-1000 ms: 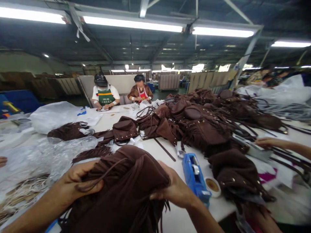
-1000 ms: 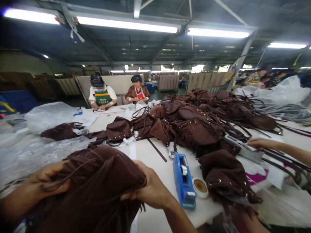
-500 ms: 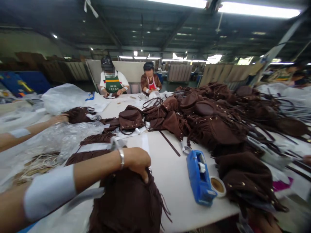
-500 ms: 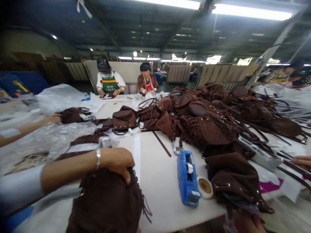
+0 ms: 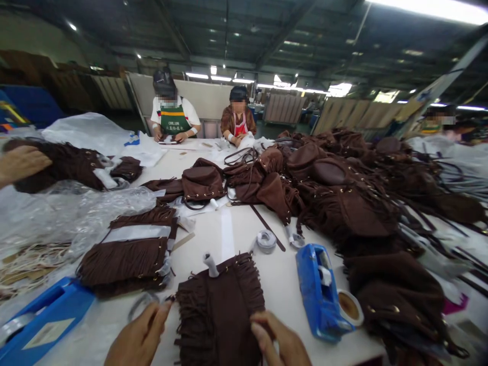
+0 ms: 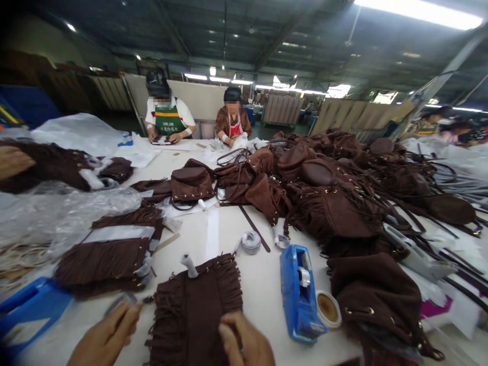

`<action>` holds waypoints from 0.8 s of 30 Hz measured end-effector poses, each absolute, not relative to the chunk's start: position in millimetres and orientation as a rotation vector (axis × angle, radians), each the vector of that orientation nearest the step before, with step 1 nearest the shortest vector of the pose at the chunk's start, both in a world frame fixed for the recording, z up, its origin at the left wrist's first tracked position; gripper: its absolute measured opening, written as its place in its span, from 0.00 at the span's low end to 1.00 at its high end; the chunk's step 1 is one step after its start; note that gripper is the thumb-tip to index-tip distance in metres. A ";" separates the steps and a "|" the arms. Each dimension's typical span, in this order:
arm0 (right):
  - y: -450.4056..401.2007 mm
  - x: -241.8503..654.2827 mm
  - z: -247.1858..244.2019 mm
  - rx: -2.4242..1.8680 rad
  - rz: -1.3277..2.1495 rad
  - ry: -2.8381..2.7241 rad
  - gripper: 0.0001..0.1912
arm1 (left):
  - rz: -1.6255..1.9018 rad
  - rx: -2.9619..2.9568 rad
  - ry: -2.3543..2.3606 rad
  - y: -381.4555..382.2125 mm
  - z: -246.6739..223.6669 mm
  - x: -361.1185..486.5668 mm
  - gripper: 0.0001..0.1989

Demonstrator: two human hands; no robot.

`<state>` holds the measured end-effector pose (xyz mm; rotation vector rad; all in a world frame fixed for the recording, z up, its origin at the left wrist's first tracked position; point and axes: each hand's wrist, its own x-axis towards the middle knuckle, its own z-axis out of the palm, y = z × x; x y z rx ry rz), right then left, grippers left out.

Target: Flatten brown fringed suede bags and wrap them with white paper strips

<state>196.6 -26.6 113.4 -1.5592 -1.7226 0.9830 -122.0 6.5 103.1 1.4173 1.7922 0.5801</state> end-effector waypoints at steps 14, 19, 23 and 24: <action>10.7 186.4 72.7 -1.727 0.865 -1.308 0.26 | 1.178 0.768 1.526 14.8 61.1 -57.2 0.30; -2.8 219.0 52.5 -1.925 0.826 -1.637 0.23 | 1.078 0.807 1.601 3.2 29.5 -57.1 0.28; 31.8 215.0 104.3 -1.925 0.448 -1.996 0.22 | 1.002 0.886 1.636 0.5 31.5 -66.0 0.28; 46.2 205.7 120.1 -1.820 0.389 -2.068 0.23 | 0.986 0.919 1.659 3.3 35.9 -67.6 0.28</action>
